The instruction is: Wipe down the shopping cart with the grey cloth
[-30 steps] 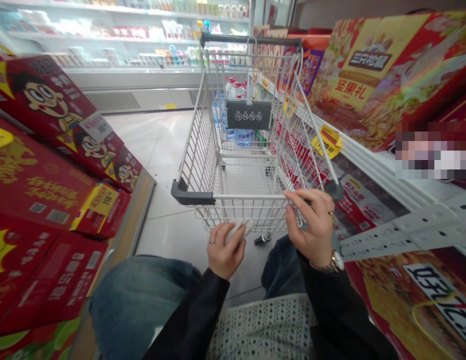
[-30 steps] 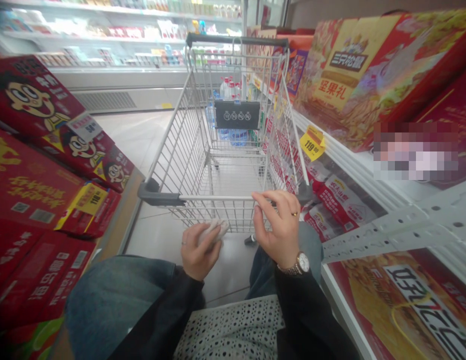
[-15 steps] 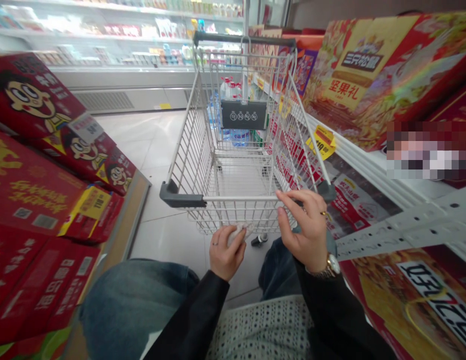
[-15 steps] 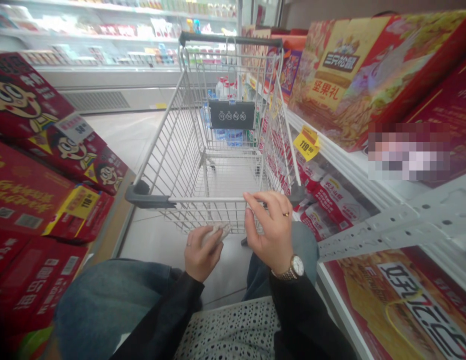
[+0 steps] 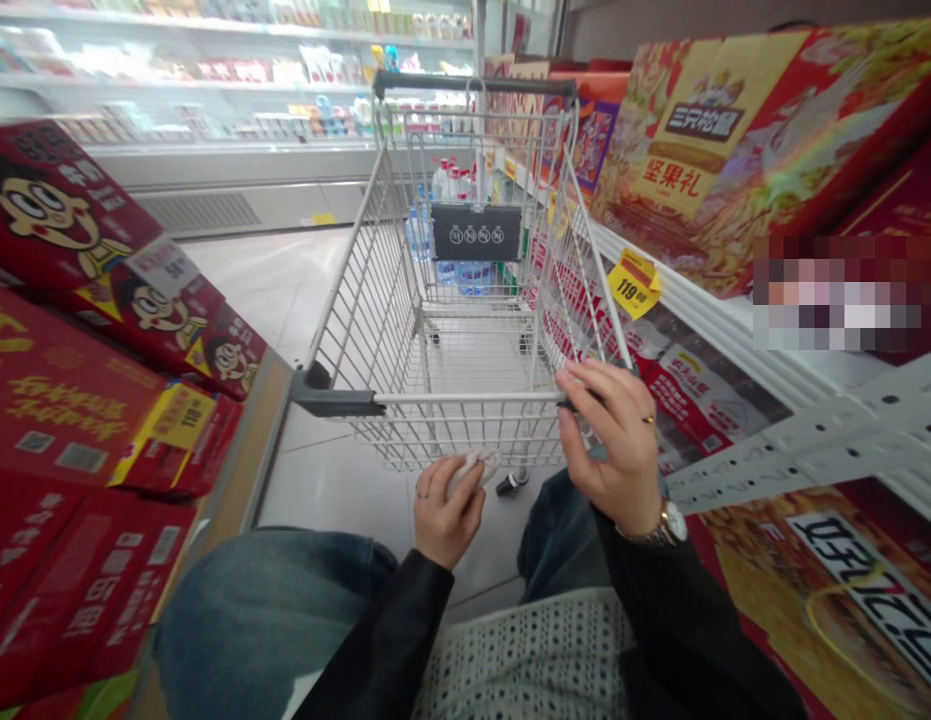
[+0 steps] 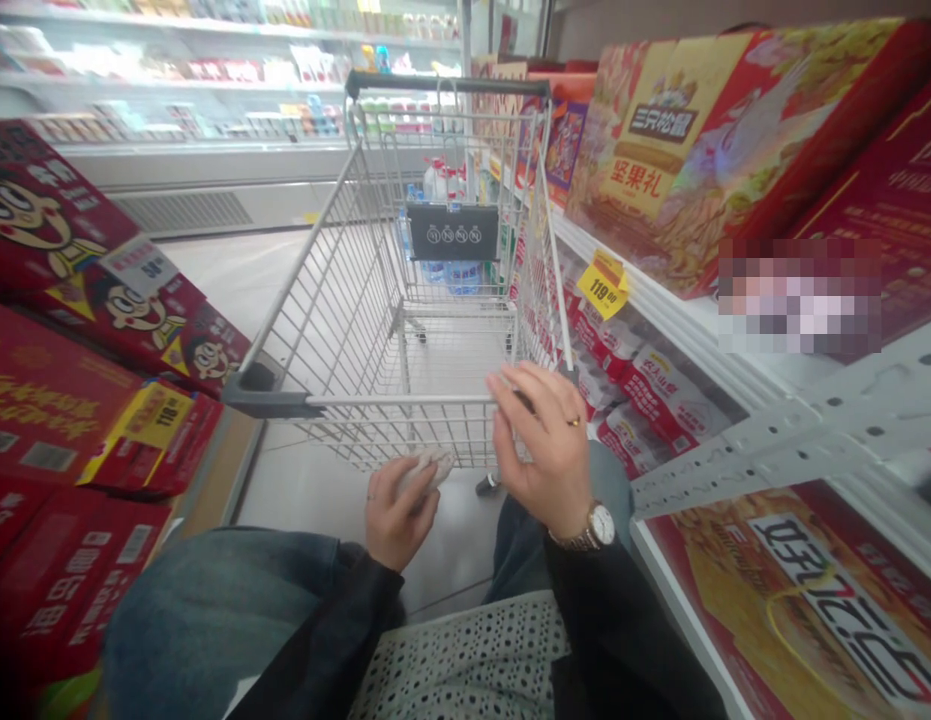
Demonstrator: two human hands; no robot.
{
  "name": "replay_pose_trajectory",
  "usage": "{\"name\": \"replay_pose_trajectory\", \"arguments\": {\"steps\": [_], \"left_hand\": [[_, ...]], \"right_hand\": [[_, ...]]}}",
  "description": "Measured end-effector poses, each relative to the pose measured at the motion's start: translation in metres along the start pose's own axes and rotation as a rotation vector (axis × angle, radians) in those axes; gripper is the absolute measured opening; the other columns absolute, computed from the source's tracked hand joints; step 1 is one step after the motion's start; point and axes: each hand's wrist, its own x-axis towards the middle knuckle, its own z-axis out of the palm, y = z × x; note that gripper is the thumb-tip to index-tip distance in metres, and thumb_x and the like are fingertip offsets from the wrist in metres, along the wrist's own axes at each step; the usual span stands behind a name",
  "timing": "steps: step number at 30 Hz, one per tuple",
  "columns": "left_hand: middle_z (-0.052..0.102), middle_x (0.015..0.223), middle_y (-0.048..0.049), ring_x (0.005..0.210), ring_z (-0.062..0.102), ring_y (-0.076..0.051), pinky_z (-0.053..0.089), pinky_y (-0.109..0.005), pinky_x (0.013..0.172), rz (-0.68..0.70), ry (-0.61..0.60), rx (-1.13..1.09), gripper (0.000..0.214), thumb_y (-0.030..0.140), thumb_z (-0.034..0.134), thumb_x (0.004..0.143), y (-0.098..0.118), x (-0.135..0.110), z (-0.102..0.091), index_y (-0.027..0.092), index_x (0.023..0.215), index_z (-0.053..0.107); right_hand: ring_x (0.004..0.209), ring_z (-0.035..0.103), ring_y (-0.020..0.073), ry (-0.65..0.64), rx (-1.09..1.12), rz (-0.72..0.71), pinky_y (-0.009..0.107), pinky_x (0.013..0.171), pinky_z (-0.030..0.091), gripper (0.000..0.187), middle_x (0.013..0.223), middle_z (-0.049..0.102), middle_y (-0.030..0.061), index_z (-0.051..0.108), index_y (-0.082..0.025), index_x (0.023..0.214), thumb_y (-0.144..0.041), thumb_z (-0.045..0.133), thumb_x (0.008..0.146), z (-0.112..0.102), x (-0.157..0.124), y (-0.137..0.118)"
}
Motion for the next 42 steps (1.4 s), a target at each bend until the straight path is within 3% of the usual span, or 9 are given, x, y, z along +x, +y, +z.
{"name": "replay_pose_trajectory", "arguments": {"steps": [3,7,11,19,25,32,39,42], "left_hand": [[0.062,0.121,-0.011,0.114,0.059,-0.026,0.051,-0.045,0.101,-0.024,0.038,-0.013,0.052,0.01,0.074,0.076,0.002,0.008,-0.002,0.026,0.125,0.066],[0.062,0.118,-0.0102,0.113,0.06,-0.025,0.052,-0.044,0.1,-0.001,0.038,-0.027,0.047,0.011,0.074,0.076,0.0,0.008,0.01,0.026,0.12,0.068],[0.065,0.111,-0.0092,0.107,0.062,-0.022,0.054,-0.038,0.095,0.013,0.013,-0.031,0.038,0.01,0.072,0.077,0.0,0.001,0.016,0.024,0.113,0.071],[0.062,0.121,-0.0106,0.116,0.06,-0.026,0.051,-0.044,0.102,-0.022,0.099,0.008,0.049,0.014,0.075,0.077,0.009,0.019,0.002,0.027,0.123,0.067],[0.065,0.111,-0.0096,0.106,0.063,-0.023,0.055,-0.04,0.096,-0.003,-0.02,-0.024,0.035,0.013,0.072,0.079,0.01,0.004,0.014,0.024,0.112,0.071],[0.06,0.122,-0.0126,0.115,0.058,-0.026,0.051,-0.045,0.102,-0.015,0.018,-0.029,0.052,0.01,0.075,0.076,0.02,0.019,-0.008,0.024,0.126,0.066],[0.064,0.107,-0.0095,0.103,0.061,-0.022,0.054,-0.038,0.093,0.043,-0.026,-0.042,0.039,0.009,0.074,0.077,0.017,0.007,0.009,0.024,0.113,0.073],[0.064,0.111,-0.0101,0.107,0.062,-0.023,0.054,-0.038,0.095,0.04,-0.014,-0.049,0.043,0.008,0.074,0.077,0.02,0.01,0.004,0.024,0.117,0.071]], "right_hand": [[0.125,0.059,0.0277,0.137,-0.02,0.126,0.054,0.11,0.044,0.044,0.123,0.068,0.0068,0.063,-0.027,0.129,-0.023,0.07,0.087,0.002,-0.007,0.013],[0.12,0.062,0.0259,0.19,0.016,0.163,0.052,0.108,0.045,0.031,0.11,0.07,0.0044,0.068,-0.027,0.118,-0.025,0.073,0.087,0.007,-0.011,0.017],[0.117,0.062,0.0246,0.177,0.035,0.17,0.051,0.107,0.047,0.03,0.109,0.072,0.0036,0.068,-0.027,0.118,-0.027,0.073,0.088,0.008,-0.008,0.014],[0.118,0.062,0.0252,0.134,0.044,0.152,0.051,0.107,0.047,0.034,0.112,0.072,0.0051,0.067,-0.025,0.122,-0.022,0.071,0.089,0.008,-0.009,0.005],[0.12,0.06,0.0248,0.1,0.074,0.136,0.051,0.109,0.047,0.036,0.116,0.071,0.005,0.067,-0.026,0.125,-0.016,0.066,0.091,0.007,-0.011,0.0],[0.127,0.058,0.0231,0.0,0.127,0.104,0.053,0.112,0.046,0.048,0.125,0.067,0.0045,0.061,-0.031,0.136,-0.007,0.051,0.095,0.001,-0.015,0.001],[0.133,0.054,0.0243,0.024,0.118,0.106,0.056,0.115,0.044,0.054,0.128,0.065,0.0044,0.057,-0.034,0.14,-0.004,0.048,0.095,0.009,-0.019,-0.004],[0.132,0.055,0.0244,0.036,0.101,0.113,0.056,0.114,0.045,0.055,0.127,0.066,0.004,0.057,-0.034,0.14,-0.005,0.048,0.095,0.011,-0.021,-0.005]]}}
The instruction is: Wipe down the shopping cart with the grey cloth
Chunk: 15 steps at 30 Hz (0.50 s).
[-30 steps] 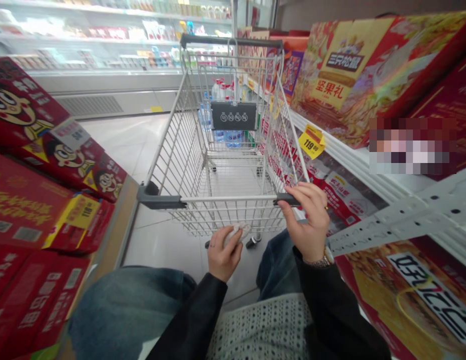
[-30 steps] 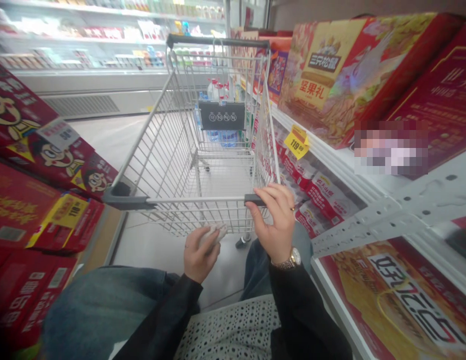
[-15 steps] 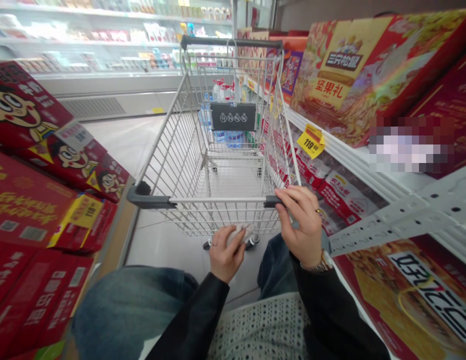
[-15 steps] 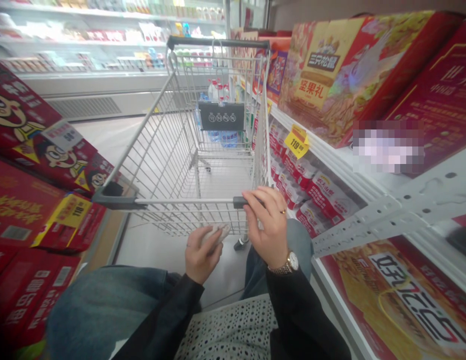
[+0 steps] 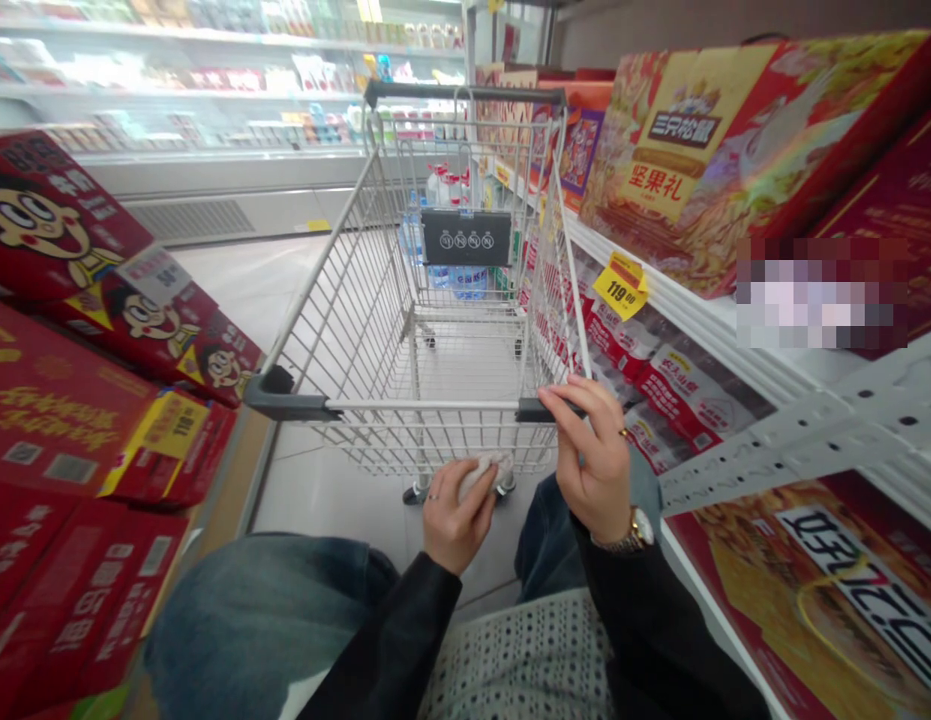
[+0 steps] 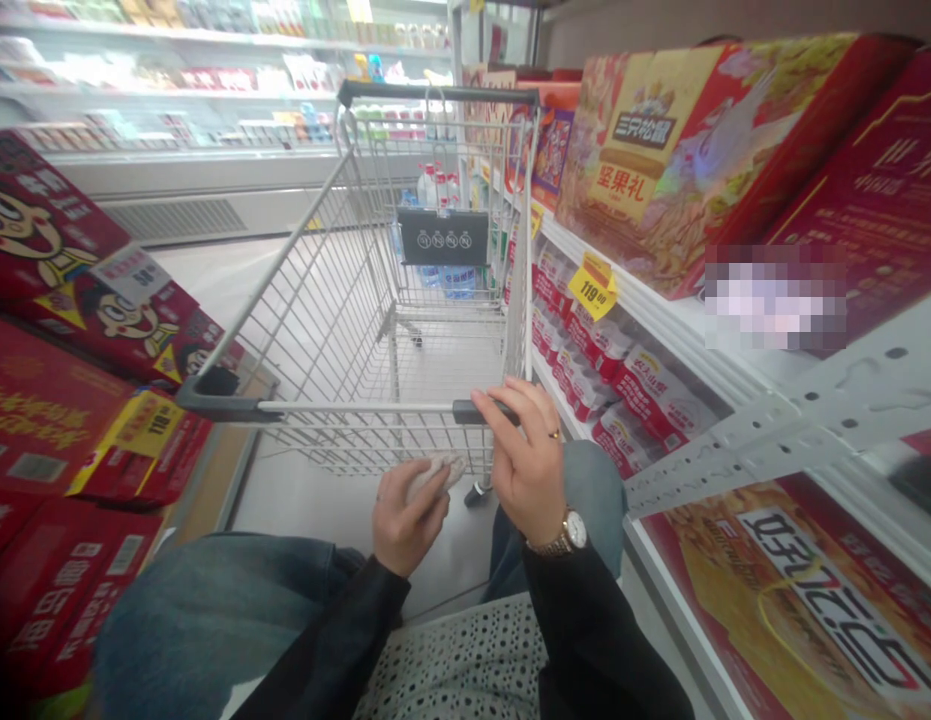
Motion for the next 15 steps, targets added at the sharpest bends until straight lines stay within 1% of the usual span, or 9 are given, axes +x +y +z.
{"name": "replay_pose_trajectory", "arguments": {"steps": [3,5,7,10,11,13,15], "left_hand": [[0.062,0.12,-0.0107,0.115,0.06,-0.025,0.052,-0.043,0.101,-0.022,0.068,0.0,0.052,0.01,0.077,0.075,0.003,0.013,-0.011,0.027,0.124,0.069],[0.062,0.121,-0.0096,0.117,0.059,-0.025,0.05,-0.043,0.104,-0.056,0.09,-0.034,0.055,0.01,0.077,0.075,0.003,0.019,-0.014,0.03,0.126,0.068],[0.065,0.116,-0.0072,0.115,0.06,-0.023,0.051,-0.041,0.103,-0.091,0.077,-0.091,0.053,0.01,0.076,0.075,0.003,0.018,-0.011,0.034,0.122,0.07],[0.069,0.11,-0.0046,0.108,0.064,-0.02,0.054,-0.037,0.099,-0.154,0.003,-0.188,0.044,0.011,0.072,0.079,0.005,0.007,-0.001,0.035,0.115,0.073],[0.069,0.111,-0.0047,0.107,0.065,-0.02,0.055,-0.036,0.096,-0.194,-0.019,-0.224,0.04,0.012,0.071,0.08,0.007,0.002,0.002,0.034,0.114,0.073],[0.069,0.115,-0.0064,0.106,0.067,-0.019,0.057,-0.034,0.093,-0.303,-0.032,-0.299,0.032,0.016,0.068,0.084,0.012,-0.004,0.003,0.028,0.114,0.072],[0.07,0.116,-0.0088,0.107,0.068,-0.02,0.058,-0.033,0.09,-0.429,-0.014,-0.366,0.029,0.02,0.064,0.088,0.018,-0.005,-0.002,0.023,0.117,0.067]], "right_hand": [[0.132,0.055,0.0241,0.009,0.001,-0.004,0.055,0.114,0.045,0.053,0.126,0.067,0.0041,0.058,-0.033,0.139,-0.005,0.049,0.095,0.0,-0.001,-0.001],[0.132,0.056,0.0238,0.013,0.006,-0.005,0.055,0.113,0.046,0.052,0.126,0.067,0.004,0.059,-0.033,0.138,-0.005,0.049,0.095,0.0,0.0,-0.002],[0.132,0.056,0.0236,0.012,0.009,-0.001,0.054,0.113,0.046,0.052,0.126,0.068,0.0039,0.059,-0.033,0.137,-0.005,0.048,0.095,0.0,0.002,-0.003],[0.133,0.055,0.0238,0.041,0.002,-0.014,0.054,0.114,0.046,0.052,0.129,0.067,0.0046,0.059,-0.031,0.137,-0.003,0.051,0.094,0.003,0.0,-0.002],[0.133,0.056,0.0245,0.089,-0.007,-0.019,0.054,0.113,0.047,0.052,0.131,0.067,0.0054,0.059,-0.03,0.137,-0.003,0.054,0.092,0.005,-0.004,-0.002],[0.129,0.059,0.0256,0.255,-0.041,-0.001,0.054,0.109,0.05,0.052,0.132,0.066,0.0072,0.061,-0.028,0.135,-0.003,0.06,0.089,0.009,-0.019,-0.002],[0.121,0.063,0.0253,0.425,-0.056,0.096,0.053,0.105,0.053,0.047,0.128,0.066,0.0081,0.065,-0.027,0.127,-0.005,0.066,0.086,0.015,-0.043,-0.004]]}}
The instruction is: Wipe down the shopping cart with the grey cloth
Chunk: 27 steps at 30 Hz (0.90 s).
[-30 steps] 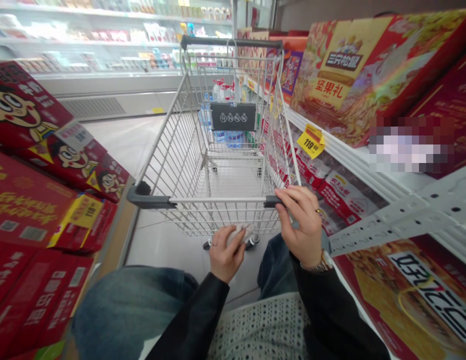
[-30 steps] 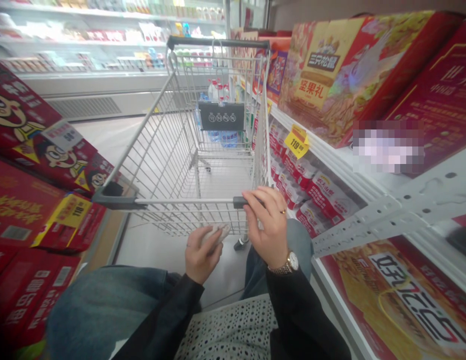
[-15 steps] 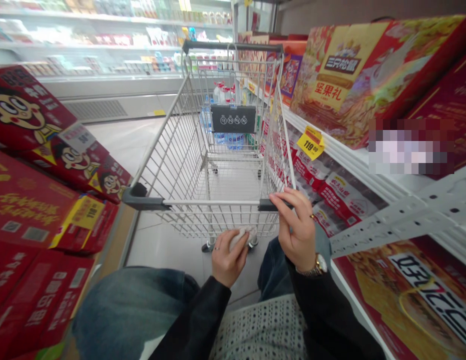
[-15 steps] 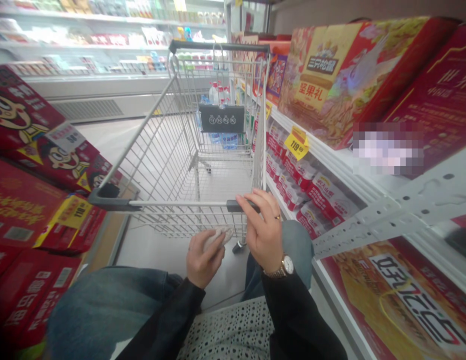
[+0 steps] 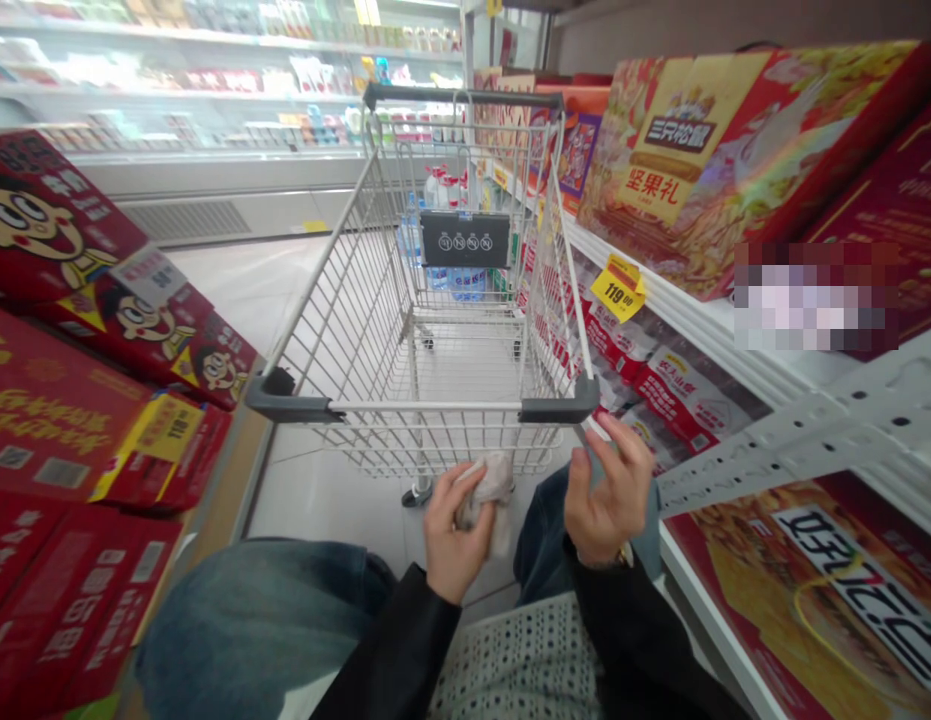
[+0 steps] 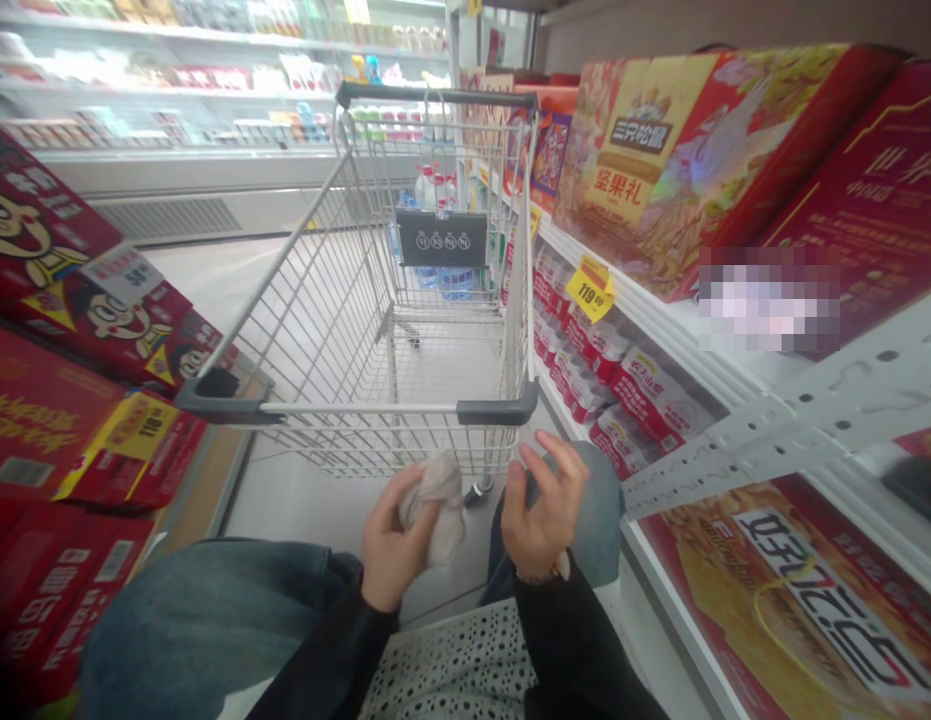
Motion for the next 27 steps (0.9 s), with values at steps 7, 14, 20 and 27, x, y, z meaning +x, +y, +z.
{"name": "replay_pose_trajectory", "arguments": {"steps": [7,14,20,27], "left_hand": [[0.07,0.124,-0.0131,0.111,0.071,-0.022,0.059,-0.032,0.093,-0.417,-0.16,-0.48,0.033,0.034,0.06,0.094,0.024,-0.001,-0.01,0.019,0.123,0.059],[0.074,0.116,-0.011,0.111,0.07,-0.022,0.057,-0.037,0.101,-0.284,-0.123,-0.403,0.025,0.034,0.07,0.088,0.013,-0.002,0.002,0.02,0.109,0.072],[0.077,0.101,-0.0074,0.096,0.073,-0.02,0.059,-0.036,0.092,-0.182,-0.165,-0.326,0.019,0.027,0.075,0.082,0.017,0.012,-0.014,0.022,0.1,0.076],[0.051,0.144,-0.0188,0.139,0.046,-0.032,0.038,-0.054,0.116,0.262,0.094,0.45,0.055,0.021,0.069,0.085,-0.007,0.031,-0.016,0.019,0.138,0.055]], "right_hand": [[0.113,0.07,0.0243,-0.485,0.458,0.683,0.04,0.097,0.061,0.038,0.123,0.071,0.0114,0.069,-0.022,0.125,-0.03,0.071,0.088,-0.018,-0.083,-0.015],[0.119,0.069,0.0275,-0.512,0.726,0.939,0.045,0.107,0.056,0.052,0.123,0.073,0.0093,0.07,-0.021,0.126,-0.033,0.083,0.077,-0.01,-0.08,-0.009],[0.107,0.071,0.0247,-0.502,0.544,0.751,0.04,0.096,0.06,0.039,0.115,0.074,0.0108,0.07,-0.018,0.12,-0.026,0.076,0.082,-0.014,-0.067,-0.017],[0.106,0.067,0.0263,-0.318,0.026,0.081,0.046,0.093,0.058,0.055,0.112,0.069,0.0101,0.062,-0.026,0.132,-0.013,0.071,0.079,-0.006,-0.037,-0.01]]}}
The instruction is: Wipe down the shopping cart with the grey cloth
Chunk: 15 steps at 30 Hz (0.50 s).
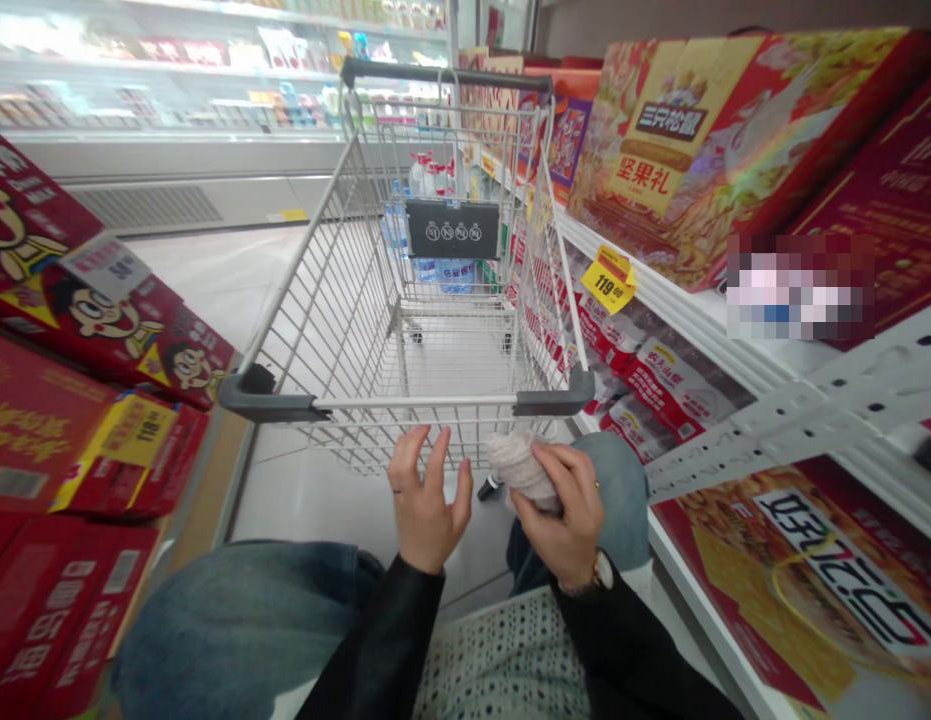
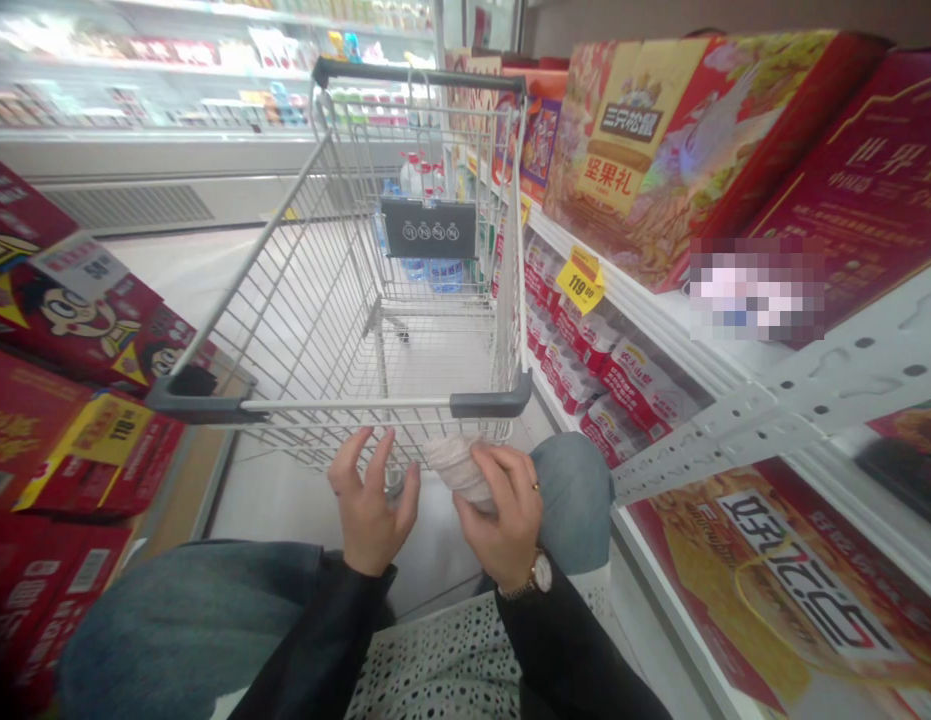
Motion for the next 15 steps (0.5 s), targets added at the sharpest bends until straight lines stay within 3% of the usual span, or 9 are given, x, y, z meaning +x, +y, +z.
{"name": "replay_pose_trajectory", "arguments": {"steps": [4,8,15], "left_hand": [[0.066,0.12,-0.0114,0.122,0.055,-0.027,0.028,-0.053,0.12,0.062,-0.2,0.138,0.042,0.021,0.057,0.092,-0.01,0.004,0.013,0.019,0.134,0.057],[0.069,0.108,-0.0084,0.111,0.057,-0.025,0.03,-0.049,0.117,0.061,-0.233,0.15,0.033,0.02,0.054,0.092,-0.012,0.005,0.013,0.02,0.124,0.063],[0.068,0.11,-0.01,0.116,0.054,-0.027,0.023,-0.053,0.121,0.032,-0.147,0.169,0.029,0.02,0.056,0.091,-0.014,-0.004,0.021,0.017,0.119,0.062]], "right_hand": [[0.107,0.066,0.0258,-0.047,-0.117,-0.201,0.045,0.092,0.059,0.056,0.111,0.071,0.0075,0.061,-0.029,0.134,-0.012,0.064,0.082,0.017,-0.006,0.021],[0.104,0.065,0.0244,-0.137,-0.106,-0.18,0.044,0.091,0.06,0.056,0.106,0.072,0.0053,0.065,-0.031,0.131,-0.008,0.057,0.081,0.027,-0.014,0.019],[0.105,0.064,0.026,0.1,-0.181,-0.16,0.046,0.092,0.057,0.054,0.11,0.07,0.0079,0.064,-0.03,0.131,-0.015,0.073,0.08,0.011,0.011,0.002]]}}
